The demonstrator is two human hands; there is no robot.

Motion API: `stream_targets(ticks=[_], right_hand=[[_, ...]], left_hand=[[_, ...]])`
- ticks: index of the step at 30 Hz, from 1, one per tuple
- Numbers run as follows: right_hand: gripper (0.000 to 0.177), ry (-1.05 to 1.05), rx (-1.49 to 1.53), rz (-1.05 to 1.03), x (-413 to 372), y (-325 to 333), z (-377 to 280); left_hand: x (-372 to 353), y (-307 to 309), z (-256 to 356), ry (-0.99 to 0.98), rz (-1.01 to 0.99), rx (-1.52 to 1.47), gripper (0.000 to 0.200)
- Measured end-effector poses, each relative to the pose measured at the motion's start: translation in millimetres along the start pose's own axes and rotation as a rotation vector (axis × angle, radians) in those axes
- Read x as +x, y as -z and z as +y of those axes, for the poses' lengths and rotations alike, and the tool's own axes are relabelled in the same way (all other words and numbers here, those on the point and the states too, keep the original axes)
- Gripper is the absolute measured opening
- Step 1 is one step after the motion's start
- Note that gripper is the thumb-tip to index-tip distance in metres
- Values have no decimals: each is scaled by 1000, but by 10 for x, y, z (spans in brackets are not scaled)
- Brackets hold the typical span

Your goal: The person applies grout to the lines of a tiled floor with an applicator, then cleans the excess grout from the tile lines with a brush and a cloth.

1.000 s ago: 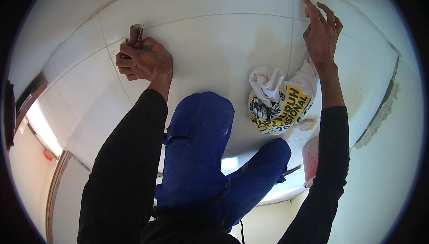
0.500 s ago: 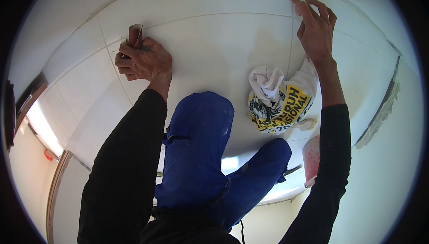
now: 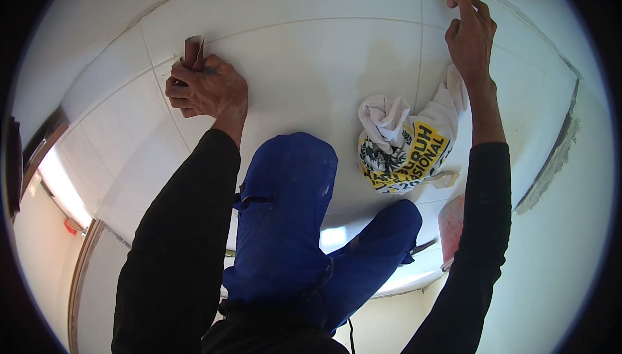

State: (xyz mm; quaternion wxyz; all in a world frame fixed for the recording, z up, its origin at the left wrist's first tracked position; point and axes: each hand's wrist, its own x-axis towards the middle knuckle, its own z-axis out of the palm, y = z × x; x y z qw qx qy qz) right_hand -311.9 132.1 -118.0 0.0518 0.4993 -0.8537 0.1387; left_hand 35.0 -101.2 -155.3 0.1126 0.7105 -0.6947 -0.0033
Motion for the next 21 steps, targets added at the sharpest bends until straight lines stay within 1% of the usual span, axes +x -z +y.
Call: stream_targets(ticks=[3, 5, 6, 8, 9, 11, 12, 14, 15, 17, 18, 20, 21], right_hand=[[44, 47, -45, -44, -99, 69, 0], [45, 11, 93, -137, -206, 98, -19], [45, 13, 92, -135, -238, 82, -26], [43, -192, 329, -70, -247, 49, -117], [43, -192, 330, -70, -214, 31, -162], [44, -74, 295, -23, -127, -21, -208], [44, -76, 295, -24, -112, -63, -186], [55, -9, 199, -19, -71, -168, -145], [55, -10, 200, -18, -62, -216, -123], [71, -24, 93, -53, -67, -282, -83], [71, -24, 93, -52, -56, -260, -119], [82, 1, -161, -104, -57, -212, -210], [82, 1, -159, -105, -65, -210, -228]], left_hand=[[1, 3, -4, -1, -6, -8, 55], [-1, 20, -14, -8, -4, -17, 54], [-4, 19, -10, -16, -3, -27, 54], [-3, 10, -9, -11, -4, -26, 54], [-4, 6, -10, -7, -7, -23, 54], [0, 11, -1, -2, -10, -16, 55], [0, 16, 4, 3, -14, -9, 55], [-3, 28, 15, 3, -17, -8, 55], [0, 29, 19, 4, -19, -9, 56], [-2, 18, 12, 8, -20, -7, 56], [-1, 9, 8, 13, -21, -5, 56], [-3, -2, -3, 1, -8, -6, 56], [-5, 3, -6, -10, 2, -8, 56]])
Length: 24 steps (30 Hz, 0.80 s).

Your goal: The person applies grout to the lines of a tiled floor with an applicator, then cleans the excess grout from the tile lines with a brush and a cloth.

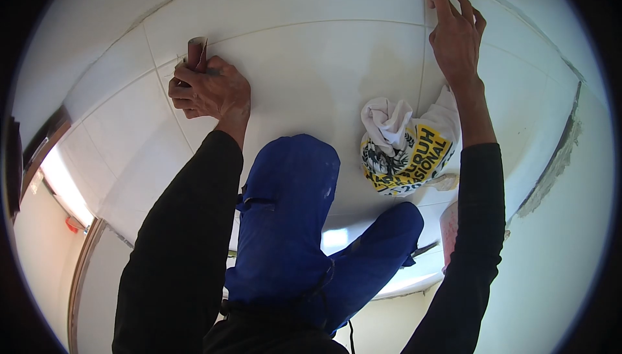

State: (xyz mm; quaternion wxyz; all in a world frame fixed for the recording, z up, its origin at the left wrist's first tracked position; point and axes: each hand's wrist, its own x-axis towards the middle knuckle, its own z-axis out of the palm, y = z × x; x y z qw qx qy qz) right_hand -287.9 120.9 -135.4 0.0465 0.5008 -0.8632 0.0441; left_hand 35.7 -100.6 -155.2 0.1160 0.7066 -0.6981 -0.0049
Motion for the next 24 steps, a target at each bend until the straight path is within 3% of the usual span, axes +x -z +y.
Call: stream_targets(ticks=[8, 12, 24], right_hand=[[85, -22, -235, -123, -94, 159, 179], [80, 7, -20, 39, -35, 147, 184], [72, 77, 64, 82, 238, 56, 76]], left_hand=[[2, 14, 5, 11, -14, -1, 56], [5, -8, -3, 6, -4, 4, 55], [6, 10, 8, 22, -32, 1, 57]])
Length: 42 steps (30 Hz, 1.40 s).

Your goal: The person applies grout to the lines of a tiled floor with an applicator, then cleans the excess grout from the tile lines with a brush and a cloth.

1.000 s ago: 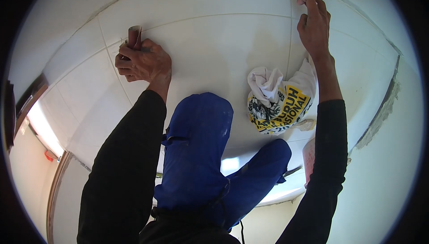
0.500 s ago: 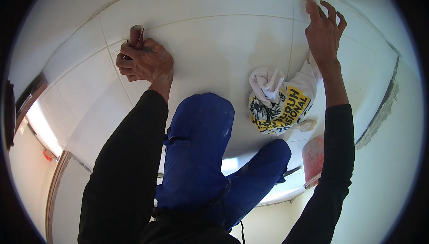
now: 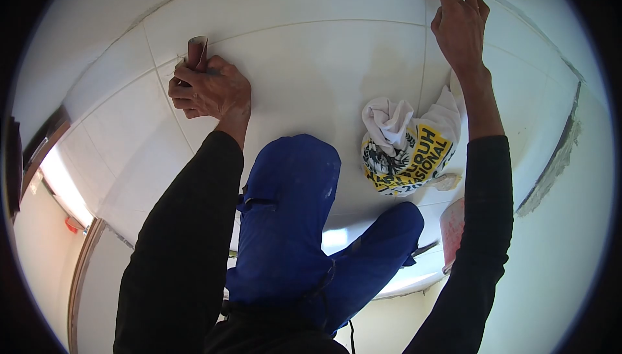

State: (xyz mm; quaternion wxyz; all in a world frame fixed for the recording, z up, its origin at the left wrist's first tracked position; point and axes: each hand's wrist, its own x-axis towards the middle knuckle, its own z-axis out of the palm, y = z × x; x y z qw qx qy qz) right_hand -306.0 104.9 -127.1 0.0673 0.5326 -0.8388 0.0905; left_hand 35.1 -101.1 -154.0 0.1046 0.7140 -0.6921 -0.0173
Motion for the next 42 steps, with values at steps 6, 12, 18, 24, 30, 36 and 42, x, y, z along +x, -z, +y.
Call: stream_targets(ticks=[6, 12, 18, 24, 30, 36, 42], right_hand=[[66, 27, 16, -38, -158, 136, -36], [44, -289, 149, 93, -158, -35, 51], [36, -444, 131, 51, -83, -214, -52], [35, -529, 194, 71, -26, -268, -289], [31, -497, 86, 64, 44, -156, -461], [34, -452, 382, 136, -82, -119, -308], [40, -404, 347, 118, -148, -85, -252]], left_hand=[[-7, -14, -19, -31, 34, -20, 57], [-8, 22, 8, -6, 5, -17, 57], [-1, -4, -4, -9, 16, 4, 57], [1, -23, -12, -1, 22, -3, 57], [-2, -10, -21, -14, 11, -16, 59], [-7, -1, -5, -16, 35, -4, 57], [2, -13, -12, -3, 12, -13, 58]])
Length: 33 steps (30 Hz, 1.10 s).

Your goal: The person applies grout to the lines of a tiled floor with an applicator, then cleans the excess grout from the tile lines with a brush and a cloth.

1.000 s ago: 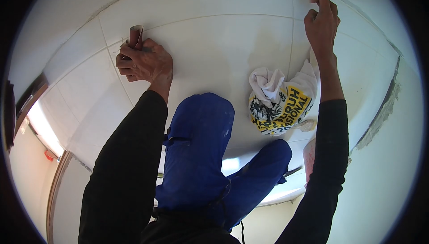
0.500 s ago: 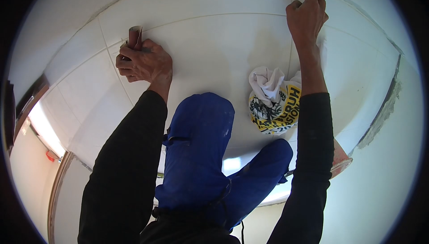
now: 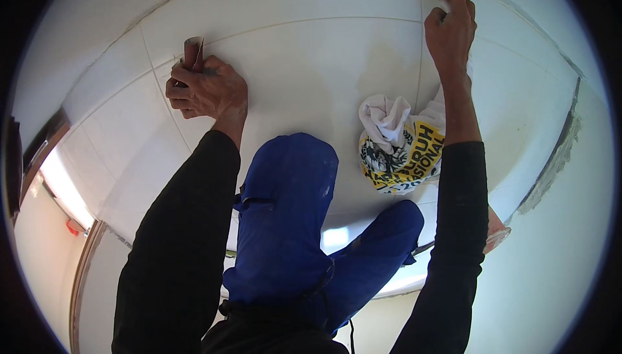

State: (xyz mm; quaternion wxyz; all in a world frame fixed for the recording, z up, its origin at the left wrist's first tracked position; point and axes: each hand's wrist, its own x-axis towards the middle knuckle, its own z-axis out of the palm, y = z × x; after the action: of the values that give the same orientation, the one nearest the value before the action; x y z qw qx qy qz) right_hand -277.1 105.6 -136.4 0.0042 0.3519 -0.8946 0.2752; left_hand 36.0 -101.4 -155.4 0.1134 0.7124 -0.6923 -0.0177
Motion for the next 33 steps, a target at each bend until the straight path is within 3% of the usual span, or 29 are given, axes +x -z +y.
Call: stream_targets(ticks=[4, 6, 12, 18, 27, 33], right_hand=[[50, 52, -242, -76, 20, -29, 83], [61, 226, -438, -64, 6, 30, 53], [66, 294, -629, -138, 16, 210, 208], [68, 313, -372, -79, 61, 201, 237], [82, 386, -538, -164, 103, 125, 247], [76, 337, -590, -146, 15, 246, 303]], left_hand=[[-10, 13, -4, -12, -3, -6, 58], [-9, -7, -21, -29, 17, -8, 58], [-3, 27, 5, -17, -1, -9, 58], [-6, 8, -16, -16, 0, -3, 58], [12, -25, -17, 8, -13, 1, 56], [6, -2, -4, -4, 5, 12, 56]])
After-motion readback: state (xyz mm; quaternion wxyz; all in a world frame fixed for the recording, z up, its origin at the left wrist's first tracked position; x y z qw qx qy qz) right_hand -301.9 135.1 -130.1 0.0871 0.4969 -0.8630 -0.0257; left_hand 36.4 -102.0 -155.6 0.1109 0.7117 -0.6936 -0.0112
